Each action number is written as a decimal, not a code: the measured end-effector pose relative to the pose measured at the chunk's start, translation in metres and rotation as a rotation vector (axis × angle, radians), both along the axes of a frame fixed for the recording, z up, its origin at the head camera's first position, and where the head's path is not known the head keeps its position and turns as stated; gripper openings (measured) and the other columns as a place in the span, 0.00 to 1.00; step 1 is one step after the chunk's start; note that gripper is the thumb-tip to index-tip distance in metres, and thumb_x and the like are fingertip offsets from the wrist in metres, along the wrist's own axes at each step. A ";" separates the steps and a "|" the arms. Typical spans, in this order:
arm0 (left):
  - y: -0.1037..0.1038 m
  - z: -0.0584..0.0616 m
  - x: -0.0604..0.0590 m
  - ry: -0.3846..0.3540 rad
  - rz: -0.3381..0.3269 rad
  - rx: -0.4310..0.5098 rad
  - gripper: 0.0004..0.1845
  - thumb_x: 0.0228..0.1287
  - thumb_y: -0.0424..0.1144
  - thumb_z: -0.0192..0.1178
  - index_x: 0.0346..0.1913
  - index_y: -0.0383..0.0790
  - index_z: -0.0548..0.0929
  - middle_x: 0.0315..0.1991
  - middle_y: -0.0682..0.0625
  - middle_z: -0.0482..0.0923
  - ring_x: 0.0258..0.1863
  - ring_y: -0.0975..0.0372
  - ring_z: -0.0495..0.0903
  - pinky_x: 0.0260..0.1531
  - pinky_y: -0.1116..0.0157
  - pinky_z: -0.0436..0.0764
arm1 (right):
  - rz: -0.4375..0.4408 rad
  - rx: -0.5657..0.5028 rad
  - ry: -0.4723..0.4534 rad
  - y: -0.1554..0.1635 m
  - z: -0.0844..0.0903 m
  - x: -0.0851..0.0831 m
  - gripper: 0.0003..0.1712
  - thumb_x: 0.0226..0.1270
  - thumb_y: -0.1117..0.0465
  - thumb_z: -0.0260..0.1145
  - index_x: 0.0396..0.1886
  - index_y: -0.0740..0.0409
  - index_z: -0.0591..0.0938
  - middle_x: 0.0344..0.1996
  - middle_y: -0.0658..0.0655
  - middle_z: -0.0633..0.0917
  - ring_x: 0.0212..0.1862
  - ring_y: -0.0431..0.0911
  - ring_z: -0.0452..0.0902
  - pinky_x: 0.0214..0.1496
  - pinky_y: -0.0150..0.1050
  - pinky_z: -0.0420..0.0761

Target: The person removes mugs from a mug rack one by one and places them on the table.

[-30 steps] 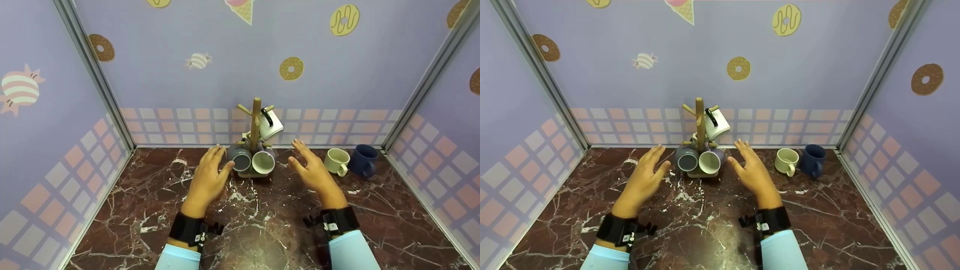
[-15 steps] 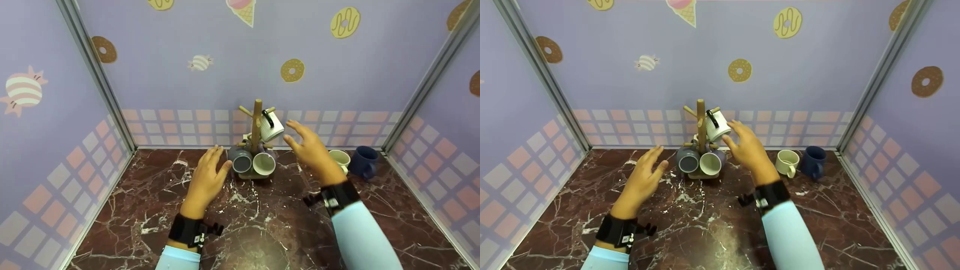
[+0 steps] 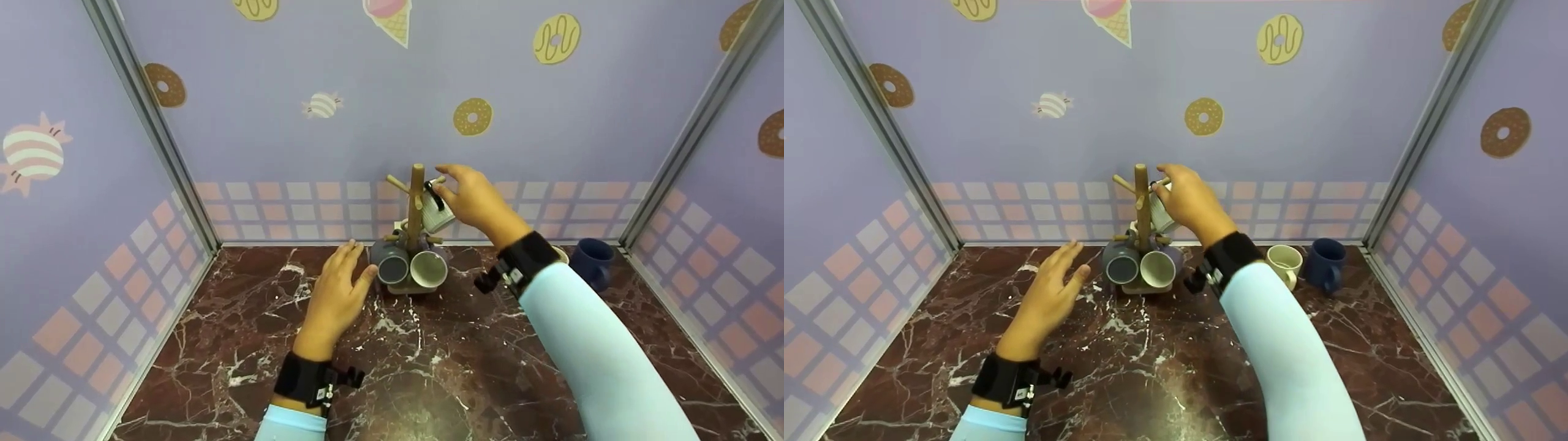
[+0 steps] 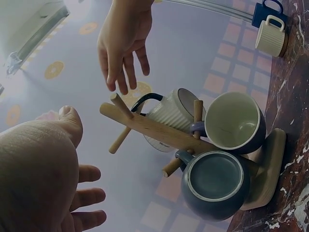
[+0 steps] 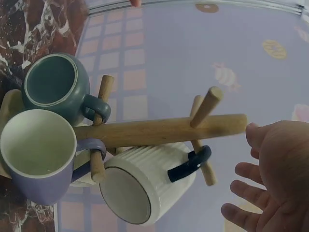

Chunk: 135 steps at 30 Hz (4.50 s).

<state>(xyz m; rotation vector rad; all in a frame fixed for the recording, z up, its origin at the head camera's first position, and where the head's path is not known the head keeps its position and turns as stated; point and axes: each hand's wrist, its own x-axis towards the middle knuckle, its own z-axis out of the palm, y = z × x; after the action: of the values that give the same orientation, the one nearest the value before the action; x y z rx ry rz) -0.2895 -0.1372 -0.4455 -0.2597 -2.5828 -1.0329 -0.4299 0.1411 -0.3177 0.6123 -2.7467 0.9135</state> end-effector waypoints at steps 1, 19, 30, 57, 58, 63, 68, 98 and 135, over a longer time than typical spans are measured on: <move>0.000 0.000 0.000 -0.004 0.001 -0.005 0.38 0.90 0.60 0.55 0.88 0.41 0.69 0.92 0.43 0.60 0.92 0.41 0.58 0.88 0.29 0.60 | 0.005 0.005 -0.005 -0.004 0.002 -0.002 0.33 0.91 0.52 0.63 0.87 0.57 0.73 0.84 0.65 0.75 0.87 0.63 0.68 0.93 0.60 0.66; -0.004 -0.005 -0.004 -0.023 0.014 -0.014 0.38 0.89 0.62 0.54 0.87 0.42 0.70 0.91 0.40 0.63 0.91 0.39 0.59 0.87 0.27 0.62 | 0.148 0.234 -0.064 -0.045 0.044 -0.018 0.31 0.95 0.65 0.50 0.91 0.55 0.66 0.83 0.66 0.77 0.83 0.60 0.74 0.88 0.56 0.74; -0.002 -0.001 -0.003 -0.040 0.000 -0.011 0.38 0.90 0.62 0.53 0.88 0.42 0.69 0.92 0.41 0.61 0.91 0.40 0.59 0.88 0.29 0.61 | 0.126 0.287 -0.105 -0.046 0.047 -0.023 0.29 0.95 0.66 0.49 0.88 0.58 0.71 0.66 0.69 0.89 0.63 0.59 0.87 0.62 0.53 0.82; -0.008 -0.003 -0.002 -0.056 0.003 0.001 0.38 0.90 0.63 0.52 0.87 0.42 0.70 0.89 0.40 0.66 0.89 0.39 0.65 0.88 0.32 0.64 | 0.087 0.335 0.004 -0.059 0.050 -0.021 0.22 0.86 0.70 0.57 0.71 0.70 0.85 0.66 0.71 0.90 0.71 0.65 0.86 0.77 0.58 0.86; -0.008 -0.003 -0.002 -0.055 0.002 0.001 0.38 0.90 0.63 0.51 0.87 0.42 0.70 0.89 0.40 0.66 0.89 0.39 0.65 0.88 0.32 0.65 | 0.084 0.332 -0.001 -0.059 0.050 -0.020 0.22 0.86 0.70 0.57 0.71 0.70 0.85 0.66 0.71 0.90 0.71 0.65 0.86 0.77 0.58 0.86; -0.008 -0.005 -0.002 -0.046 -0.005 0.003 0.38 0.90 0.63 0.51 0.87 0.41 0.71 0.89 0.40 0.67 0.88 0.39 0.65 0.87 0.33 0.65 | 0.062 0.329 -0.003 -0.061 0.049 -0.017 0.20 0.87 0.69 0.56 0.66 0.68 0.88 0.59 0.70 0.92 0.60 0.61 0.89 0.66 0.56 0.91; -0.008 -0.005 -0.003 -0.035 -0.007 0.006 0.38 0.90 0.63 0.51 0.86 0.40 0.72 0.88 0.39 0.68 0.88 0.39 0.66 0.87 0.33 0.66 | 0.057 0.338 0.053 -0.063 0.048 -0.015 0.18 0.86 0.69 0.55 0.55 0.68 0.91 0.51 0.69 0.92 0.46 0.56 0.83 0.50 0.51 0.85; -0.003 0.012 0.007 0.048 -0.042 0.075 0.35 0.90 0.56 0.55 0.89 0.44 0.68 0.89 0.38 0.66 0.88 0.39 0.65 0.88 0.34 0.65 | -0.079 0.264 0.111 -0.078 0.041 -0.010 0.26 0.86 0.45 0.71 0.28 0.57 0.85 0.21 0.52 0.80 0.29 0.50 0.78 0.37 0.46 0.81; -0.015 0.023 0.004 -0.001 0.006 0.000 0.42 0.86 0.62 0.59 0.91 0.46 0.64 0.93 0.45 0.57 0.92 0.40 0.56 0.86 0.27 0.62 | -0.097 0.039 0.066 -0.069 0.031 0.002 0.27 0.87 0.47 0.70 0.64 0.68 0.86 0.54 0.67 0.93 0.53 0.59 0.90 0.61 0.54 0.92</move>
<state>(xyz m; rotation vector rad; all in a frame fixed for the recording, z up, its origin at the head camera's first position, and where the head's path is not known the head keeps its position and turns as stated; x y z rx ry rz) -0.2856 -0.1525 -0.4226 -0.2506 -2.5830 -1.0315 -0.4278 0.0726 -0.2864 0.5008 -2.7152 0.8054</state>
